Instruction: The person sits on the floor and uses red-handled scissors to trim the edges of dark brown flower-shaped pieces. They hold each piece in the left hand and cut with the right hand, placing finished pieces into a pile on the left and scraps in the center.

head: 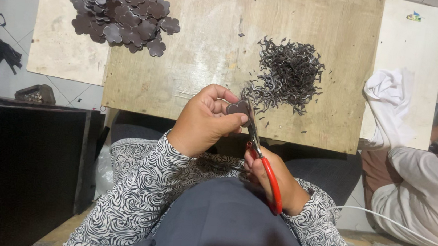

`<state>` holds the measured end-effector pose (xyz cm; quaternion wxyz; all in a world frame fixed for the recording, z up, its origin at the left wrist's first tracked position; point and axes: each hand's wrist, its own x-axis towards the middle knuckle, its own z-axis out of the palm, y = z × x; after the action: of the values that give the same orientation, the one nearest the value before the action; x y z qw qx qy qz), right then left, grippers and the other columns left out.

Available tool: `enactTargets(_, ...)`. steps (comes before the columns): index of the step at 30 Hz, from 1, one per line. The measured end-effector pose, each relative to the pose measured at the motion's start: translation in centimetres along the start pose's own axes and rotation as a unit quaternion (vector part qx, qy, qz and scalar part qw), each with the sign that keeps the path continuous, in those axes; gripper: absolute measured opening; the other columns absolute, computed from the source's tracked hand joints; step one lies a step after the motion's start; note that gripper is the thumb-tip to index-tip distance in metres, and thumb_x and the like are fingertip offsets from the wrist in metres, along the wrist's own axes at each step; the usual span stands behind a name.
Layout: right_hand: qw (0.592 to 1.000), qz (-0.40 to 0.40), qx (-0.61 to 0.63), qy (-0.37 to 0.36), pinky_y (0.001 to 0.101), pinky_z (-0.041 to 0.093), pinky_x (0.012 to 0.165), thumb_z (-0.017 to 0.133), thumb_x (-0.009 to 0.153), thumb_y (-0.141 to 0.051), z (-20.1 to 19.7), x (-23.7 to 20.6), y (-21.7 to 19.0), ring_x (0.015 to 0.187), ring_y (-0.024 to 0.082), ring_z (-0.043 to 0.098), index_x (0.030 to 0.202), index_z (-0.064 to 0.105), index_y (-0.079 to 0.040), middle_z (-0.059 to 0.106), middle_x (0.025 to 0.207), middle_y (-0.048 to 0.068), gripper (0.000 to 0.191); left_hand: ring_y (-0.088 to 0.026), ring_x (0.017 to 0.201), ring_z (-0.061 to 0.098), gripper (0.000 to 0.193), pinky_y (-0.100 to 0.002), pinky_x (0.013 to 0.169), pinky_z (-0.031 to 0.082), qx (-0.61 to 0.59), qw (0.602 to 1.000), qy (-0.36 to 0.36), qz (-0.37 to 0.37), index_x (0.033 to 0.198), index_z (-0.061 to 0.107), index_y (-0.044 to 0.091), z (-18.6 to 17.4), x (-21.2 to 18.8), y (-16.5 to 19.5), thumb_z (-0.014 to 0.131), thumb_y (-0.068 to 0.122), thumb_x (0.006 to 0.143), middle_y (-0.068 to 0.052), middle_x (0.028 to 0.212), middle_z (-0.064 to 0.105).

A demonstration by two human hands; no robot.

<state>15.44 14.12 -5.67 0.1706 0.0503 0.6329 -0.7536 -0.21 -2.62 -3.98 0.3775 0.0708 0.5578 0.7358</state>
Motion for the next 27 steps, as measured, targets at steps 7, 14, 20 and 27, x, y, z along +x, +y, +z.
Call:
enactTargets(7,1.0,0.003,-0.01,0.016,0.0231,0.033,0.056,0.049,0.1,-0.064,-0.04,0.03,0.29,0.066,0.006,0.035,0.092,0.049,-0.008,0.043,0.077,-0.003,0.057,-0.01,0.076,0.07,0.03,-0.022,0.068,0.058,-0.032,0.999,-0.014,0.009,0.111,0.053,-0.002,-0.11,0.21,-0.26,0.072,0.0,0.089,-0.008,0.093,0.073)
enactTargets(14,1.0,-0.014,0.02,-0.009,0.0238,0.036,0.063,0.053,0.099,-0.065,0.0,0.2,0.82,0.072,0.007,0.036,0.1,0.048,-0.008,0.042,0.082,-0.002,0.057,-0.008,0.071,0.067,0.021,-0.021,0.06,0.051,0.016,0.999,-0.039,-0.011,0.104,0.06,0.001,-0.19,0.33,-0.44,0.074,0.005,0.089,-0.006,0.086,0.072)
enactTargets(20,0.998,-0.014,0.046,-0.031,0.0233,0.041,0.071,0.055,0.096,-0.069,-0.04,0.23,0.81,0.079,0.009,0.041,0.104,0.049,-0.007,0.044,0.089,-0.001,0.063,-0.006,0.071,0.066,0.016,-0.02,0.06,0.051,0.014,0.996,-0.074,-0.042,0.101,0.064,0.002,0.29,0.13,-0.54,0.074,0.009,0.091,-0.003,0.085,0.072)
enactTargets(27,0.997,-0.003,0.052,-0.05,0.0244,0.042,0.073,0.055,0.094,-0.073,-0.32,0.03,0.41,0.079,0.01,0.042,0.104,0.049,-0.007,0.045,0.089,-0.001,0.067,-0.006,0.071,0.065,0.014,-0.02,0.062,0.051,-0.012,0.997,-0.062,-0.053,0.101,0.065,0.002,0.46,-0.11,-0.48,0.072,0.01,0.093,-0.003,0.084,0.071)
